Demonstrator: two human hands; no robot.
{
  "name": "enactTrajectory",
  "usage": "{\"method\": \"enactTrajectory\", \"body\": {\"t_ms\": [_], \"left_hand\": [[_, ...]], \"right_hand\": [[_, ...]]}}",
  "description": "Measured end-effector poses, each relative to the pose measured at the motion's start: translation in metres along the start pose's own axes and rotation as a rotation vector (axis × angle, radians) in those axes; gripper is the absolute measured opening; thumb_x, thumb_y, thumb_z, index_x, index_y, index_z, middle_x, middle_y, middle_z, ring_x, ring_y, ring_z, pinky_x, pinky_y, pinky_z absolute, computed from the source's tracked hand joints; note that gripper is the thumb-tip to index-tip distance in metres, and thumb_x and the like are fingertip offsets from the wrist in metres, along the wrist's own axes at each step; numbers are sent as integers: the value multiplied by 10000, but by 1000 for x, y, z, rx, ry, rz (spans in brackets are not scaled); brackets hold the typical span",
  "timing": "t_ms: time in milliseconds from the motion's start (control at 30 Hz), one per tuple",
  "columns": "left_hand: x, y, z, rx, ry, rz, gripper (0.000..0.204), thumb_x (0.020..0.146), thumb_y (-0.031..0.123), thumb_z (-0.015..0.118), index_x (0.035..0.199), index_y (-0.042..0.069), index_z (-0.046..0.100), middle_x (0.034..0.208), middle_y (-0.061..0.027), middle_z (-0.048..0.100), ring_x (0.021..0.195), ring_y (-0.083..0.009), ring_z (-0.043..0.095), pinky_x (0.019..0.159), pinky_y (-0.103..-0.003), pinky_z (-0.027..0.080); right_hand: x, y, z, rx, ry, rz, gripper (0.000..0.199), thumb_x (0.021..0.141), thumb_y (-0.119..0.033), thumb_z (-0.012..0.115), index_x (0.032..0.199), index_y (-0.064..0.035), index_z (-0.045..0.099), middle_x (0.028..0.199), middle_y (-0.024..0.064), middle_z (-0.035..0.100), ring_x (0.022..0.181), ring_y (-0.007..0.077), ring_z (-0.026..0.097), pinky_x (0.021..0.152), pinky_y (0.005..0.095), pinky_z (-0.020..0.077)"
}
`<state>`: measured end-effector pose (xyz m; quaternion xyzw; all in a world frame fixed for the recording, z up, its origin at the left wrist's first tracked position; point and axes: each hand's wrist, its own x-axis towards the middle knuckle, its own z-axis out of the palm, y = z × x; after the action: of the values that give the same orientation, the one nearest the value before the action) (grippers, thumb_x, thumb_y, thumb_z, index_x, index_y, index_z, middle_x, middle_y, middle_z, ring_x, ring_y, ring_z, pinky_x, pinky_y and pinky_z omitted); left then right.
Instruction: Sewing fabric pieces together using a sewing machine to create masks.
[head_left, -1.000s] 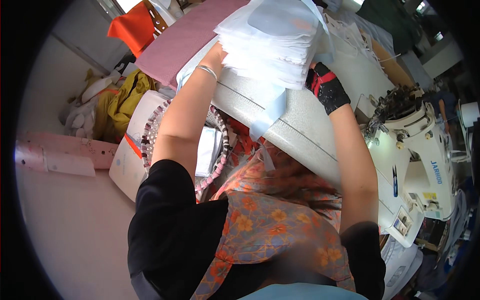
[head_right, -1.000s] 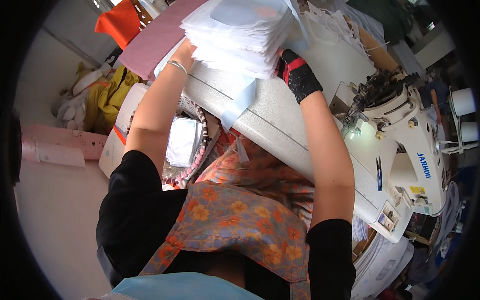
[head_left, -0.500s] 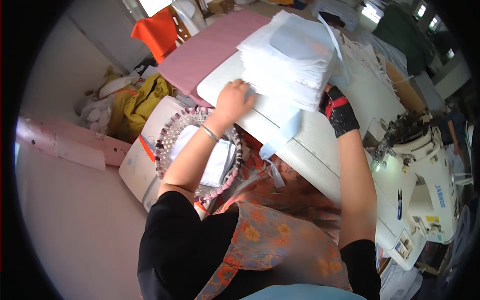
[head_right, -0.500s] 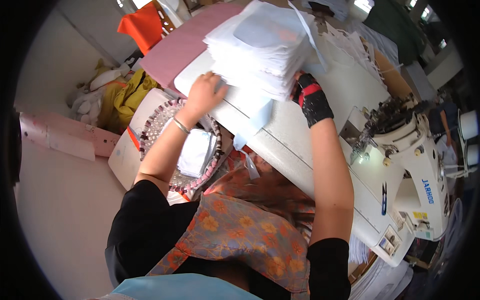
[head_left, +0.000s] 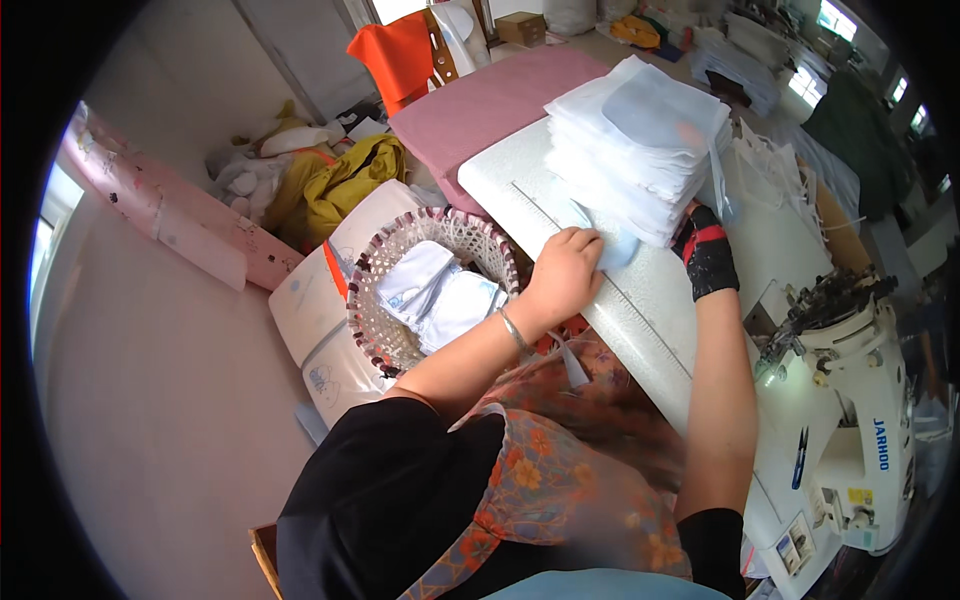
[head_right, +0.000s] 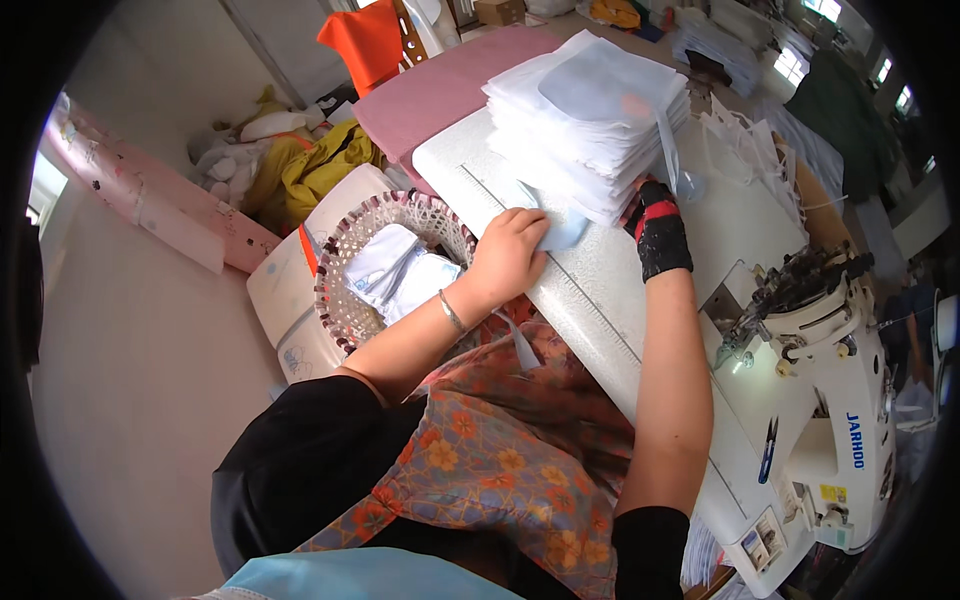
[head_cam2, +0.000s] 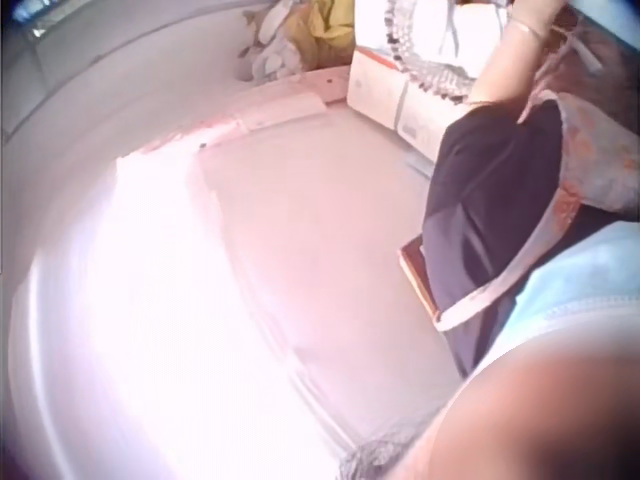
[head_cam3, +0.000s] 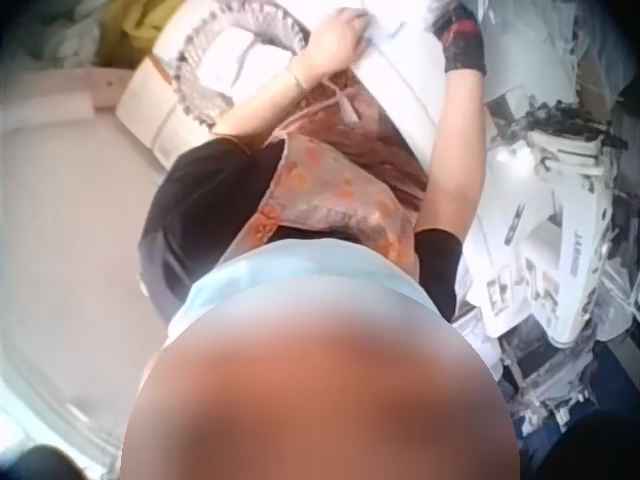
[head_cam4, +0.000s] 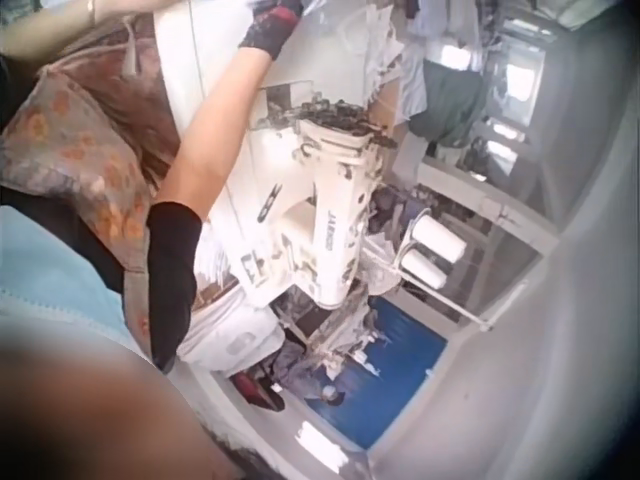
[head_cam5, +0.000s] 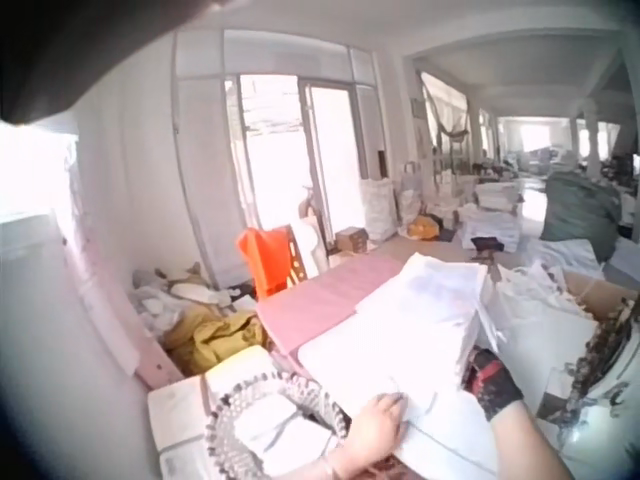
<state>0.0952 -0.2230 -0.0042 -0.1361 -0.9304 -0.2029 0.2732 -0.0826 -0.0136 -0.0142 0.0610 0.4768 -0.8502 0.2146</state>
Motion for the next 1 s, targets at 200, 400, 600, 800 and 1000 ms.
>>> {"method": "enactTrajectory", "body": {"t_ms": [200,400,600,800,1000], "left_hand": [[-17,-66,-24,43,152,-59,332,737,-68,595,1046,-12,702,1126,-157,653,1006,-360,624,906,-428,516],[-33,-89,-35,-72,91,-201,539,735,-110,569,1260,8,607,1373,-227,485,926,-423,662,820,-463,559],[-35,-97,-32,-137,138,-333,663,715,-119,549,1363,8,506,1404,-270,422,1018,-468,615,882,-480,530],[-29,-92,-43,-239,182,-250,485,753,-119,491,1213,-22,611,1096,-231,624,1025,-434,608,901,-458,507],[-40,-75,-45,-290,89,-240,528,741,-116,462,1236,-7,609,1074,-231,629,1005,-443,604,891,-457,499]], "right_hand": [[8,1,8,15,22,-5,483,941,-276,665,1351,-56,536,1275,141,634,1169,282,623,993,428,511],[19,11,-1,-22,95,-16,480,940,-274,667,1348,-55,540,1261,142,641,1162,284,627,990,426,512],[-26,33,-12,-828,282,-428,307,905,-264,719,1126,-64,643,1034,93,689,931,236,648,862,380,530],[-79,60,16,-1327,171,-903,199,816,-188,764,926,-71,646,889,120,667,862,295,645,757,411,514],[-101,60,43,-1410,-27,-1263,80,873,-125,675,933,-75,654,898,148,673,864,371,637,762,469,507]]}}
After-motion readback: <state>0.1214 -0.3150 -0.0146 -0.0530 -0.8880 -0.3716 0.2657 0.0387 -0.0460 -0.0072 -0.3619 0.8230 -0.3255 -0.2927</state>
